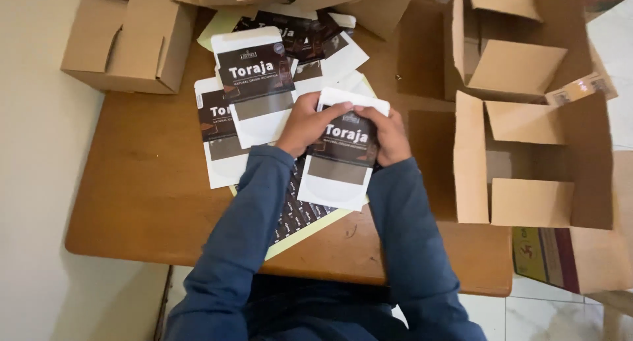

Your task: Peeling labels from a sheet and applying them to coffee bags before placing them into a cardboard box.

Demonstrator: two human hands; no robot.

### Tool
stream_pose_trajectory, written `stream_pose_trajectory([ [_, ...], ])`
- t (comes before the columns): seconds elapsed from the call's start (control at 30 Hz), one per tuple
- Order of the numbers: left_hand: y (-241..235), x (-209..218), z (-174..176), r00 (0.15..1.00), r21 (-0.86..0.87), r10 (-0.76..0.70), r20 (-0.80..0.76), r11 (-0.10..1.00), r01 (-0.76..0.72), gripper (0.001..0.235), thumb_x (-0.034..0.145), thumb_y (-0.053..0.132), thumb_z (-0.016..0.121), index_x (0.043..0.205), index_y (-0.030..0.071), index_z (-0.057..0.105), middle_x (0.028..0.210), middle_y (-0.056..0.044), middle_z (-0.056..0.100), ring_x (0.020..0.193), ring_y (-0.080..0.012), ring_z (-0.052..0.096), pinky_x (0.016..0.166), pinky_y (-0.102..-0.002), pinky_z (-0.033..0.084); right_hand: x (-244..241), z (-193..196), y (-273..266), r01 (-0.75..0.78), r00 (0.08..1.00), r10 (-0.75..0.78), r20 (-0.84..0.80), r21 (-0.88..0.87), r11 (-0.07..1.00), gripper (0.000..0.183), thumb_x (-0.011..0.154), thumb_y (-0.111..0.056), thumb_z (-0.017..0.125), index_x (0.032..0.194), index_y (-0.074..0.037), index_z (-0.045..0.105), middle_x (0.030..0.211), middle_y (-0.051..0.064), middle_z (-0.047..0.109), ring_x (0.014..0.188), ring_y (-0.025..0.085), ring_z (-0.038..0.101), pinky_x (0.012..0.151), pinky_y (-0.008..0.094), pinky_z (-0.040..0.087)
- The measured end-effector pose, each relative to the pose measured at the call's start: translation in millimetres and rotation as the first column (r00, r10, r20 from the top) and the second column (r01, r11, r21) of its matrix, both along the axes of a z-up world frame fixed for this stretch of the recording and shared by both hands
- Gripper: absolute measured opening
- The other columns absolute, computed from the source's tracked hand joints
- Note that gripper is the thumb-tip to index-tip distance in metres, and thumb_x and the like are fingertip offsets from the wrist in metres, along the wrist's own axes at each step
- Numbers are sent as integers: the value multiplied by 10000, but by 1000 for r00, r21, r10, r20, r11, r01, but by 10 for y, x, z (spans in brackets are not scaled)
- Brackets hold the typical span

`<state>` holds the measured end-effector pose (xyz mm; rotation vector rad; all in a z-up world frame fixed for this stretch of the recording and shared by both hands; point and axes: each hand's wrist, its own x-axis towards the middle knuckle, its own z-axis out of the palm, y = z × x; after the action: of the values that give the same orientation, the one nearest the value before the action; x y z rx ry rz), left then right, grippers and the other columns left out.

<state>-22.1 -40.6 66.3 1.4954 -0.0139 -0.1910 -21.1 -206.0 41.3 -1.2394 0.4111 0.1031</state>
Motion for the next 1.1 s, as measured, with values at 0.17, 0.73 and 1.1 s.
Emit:
stream_pose_trajectory([
  [0.17, -144, -86, -23, 994, 1, 86, 70, 996, -86, 232, 878, 325, 810, 812, 109, 756, 699, -18, 721, 673, -82, 651, 708, -253, 534, -83, 12, -100, -19, 999, 16, 50, 65, 998, 253, 752, -125, 871, 883, -10, 687, 688, 96, 628, 601, 203, 697, 567, 328, 602],
  [0.73, -134, -78, -14, 983, -85, 179, 41, 981, -175, 250, 790, 315, 891, 777, 98, 767, 674, -29, 719, 679, -97, 668, 688, -272, 546, -38, 136, -31, -90, 983, 104, 153, -95, 991, 204, 712, -75, 884, 816, -32, 714, 652, 48, 614, 581, 144, 640, 549, 289, 570],
  [1.1, -127, -69, -76, 977, -174, 177, -117, 965, -195, 250, 804, 309, 873, 879, 93, 773, 770, -37, 742, 755, -127, 705, 771, -300, 571, -102, 289, 32, -42, 992, 52, 116, -87, 995, 177, 716, -57, 853, 766, -27, 686, 627, 71, 602, 571, 159, 644, 556, 291, 561],
])
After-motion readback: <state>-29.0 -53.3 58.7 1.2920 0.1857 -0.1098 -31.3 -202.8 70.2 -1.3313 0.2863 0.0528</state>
